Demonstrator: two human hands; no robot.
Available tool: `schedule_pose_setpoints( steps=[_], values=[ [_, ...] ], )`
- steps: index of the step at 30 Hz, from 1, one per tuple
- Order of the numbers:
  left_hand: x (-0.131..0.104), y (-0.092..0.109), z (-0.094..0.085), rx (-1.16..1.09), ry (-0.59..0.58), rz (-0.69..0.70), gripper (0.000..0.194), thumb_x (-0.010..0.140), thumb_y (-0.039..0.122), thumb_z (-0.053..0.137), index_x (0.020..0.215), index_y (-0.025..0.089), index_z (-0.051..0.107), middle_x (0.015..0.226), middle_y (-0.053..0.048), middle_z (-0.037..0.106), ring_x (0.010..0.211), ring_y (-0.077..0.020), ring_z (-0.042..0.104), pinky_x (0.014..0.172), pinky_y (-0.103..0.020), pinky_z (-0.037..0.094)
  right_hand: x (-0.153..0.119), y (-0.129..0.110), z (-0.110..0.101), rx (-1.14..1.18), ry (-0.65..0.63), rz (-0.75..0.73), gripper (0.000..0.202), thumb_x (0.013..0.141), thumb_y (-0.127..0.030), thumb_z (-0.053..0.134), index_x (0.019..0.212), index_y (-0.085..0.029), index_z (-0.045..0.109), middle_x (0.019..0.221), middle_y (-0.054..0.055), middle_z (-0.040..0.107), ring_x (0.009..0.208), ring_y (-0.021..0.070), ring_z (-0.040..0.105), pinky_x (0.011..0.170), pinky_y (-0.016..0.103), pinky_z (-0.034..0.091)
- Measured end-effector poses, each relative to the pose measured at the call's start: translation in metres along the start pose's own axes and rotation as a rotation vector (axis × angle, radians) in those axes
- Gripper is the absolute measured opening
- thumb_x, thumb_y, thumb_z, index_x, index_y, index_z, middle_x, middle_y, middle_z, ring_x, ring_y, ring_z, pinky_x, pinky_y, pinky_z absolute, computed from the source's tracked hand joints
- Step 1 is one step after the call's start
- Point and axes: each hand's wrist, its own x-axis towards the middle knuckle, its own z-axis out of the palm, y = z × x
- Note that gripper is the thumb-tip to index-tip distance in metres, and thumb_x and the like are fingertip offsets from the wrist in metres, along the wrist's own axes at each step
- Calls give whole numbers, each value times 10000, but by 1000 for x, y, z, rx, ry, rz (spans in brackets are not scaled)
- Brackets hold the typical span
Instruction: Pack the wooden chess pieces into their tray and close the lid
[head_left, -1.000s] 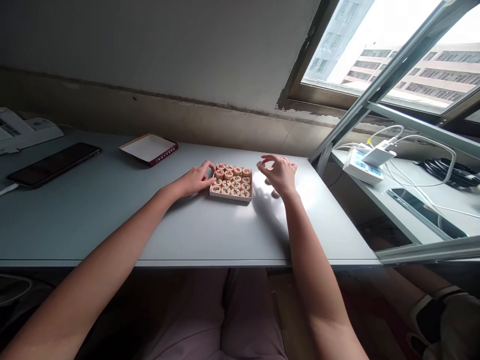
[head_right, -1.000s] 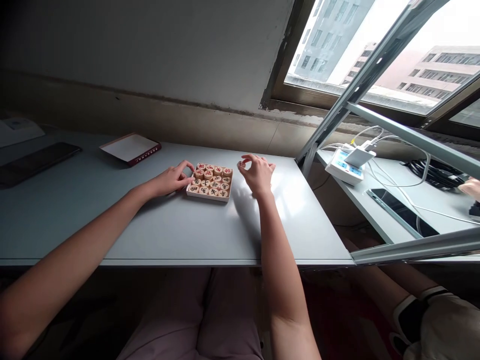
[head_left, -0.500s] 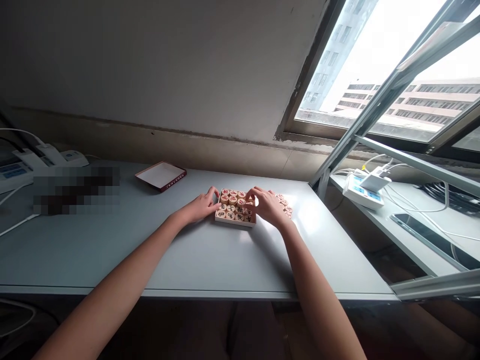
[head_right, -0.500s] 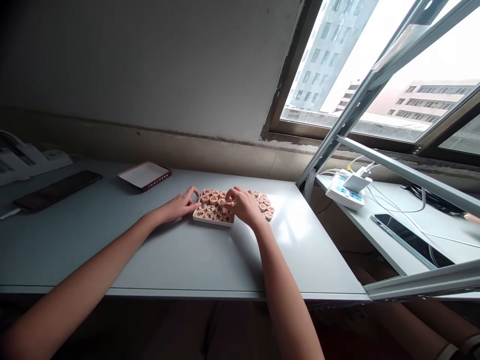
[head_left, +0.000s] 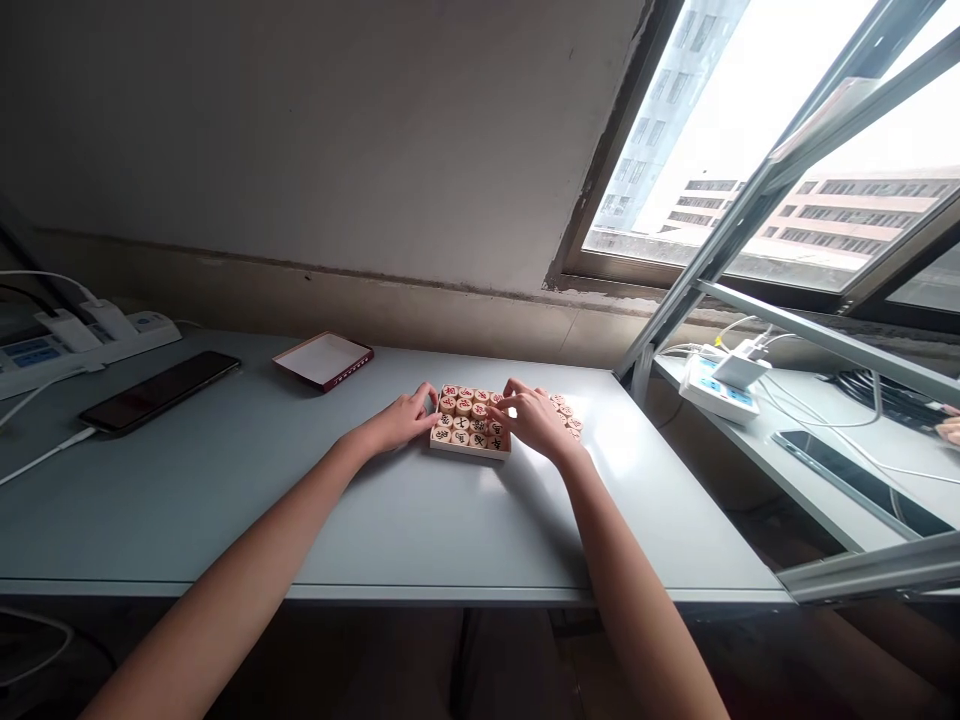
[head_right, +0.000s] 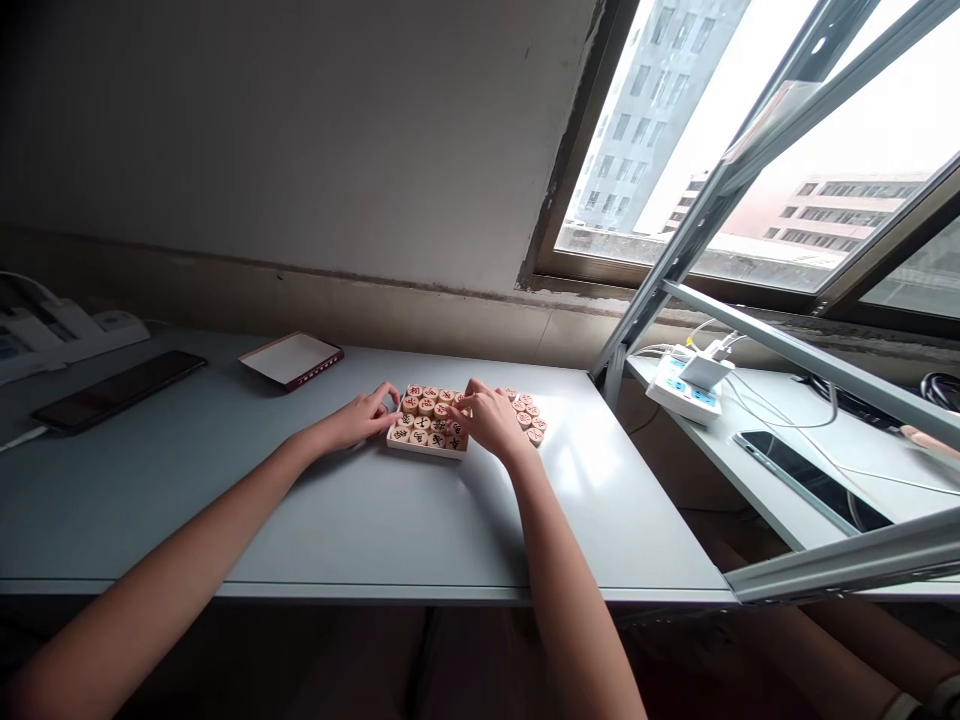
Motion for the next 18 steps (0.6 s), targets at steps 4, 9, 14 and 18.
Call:
schedule_pose_setpoints(
  steps=[4,9,14,18],
  values=[
    [-2,3,-2,9,-9,-16,286,826,454,393,989,220,423,584,49,489,518,-139,390,521,-241,318,1,4,-5,-18,1,41,448,928,-464,356,754,-234,698,832,33,580,630,122,500,711,286,332],
    [-1,3,-2,23,33,8,270,814,462,399,877,209,470,566,41,482,530,-137,397,526,-238,303,0,32,-8,-237,136,422,387,861,-446,505,1160,-208,567,988,95,621,966,239,517,767,325,333],
    [3,1,1,149,70,4,434,788,512,428,505,186,383,470,28,333,488,-111,288,489,-250,218,0,61,3,-146,-61,655,379,817,-475,513,1132,-285,606,1131,81,593,1025,254,505,766,348,338],
    [4,0,2,174,77,25,473,787,525,432,463,183,386,477,23,316,498,-110,267,489,-250,196,2,66,13,-75,43,650,269,804,-414,508,935,-258,683,948,79,647,948,263,531,790,403,316]
  ],
)
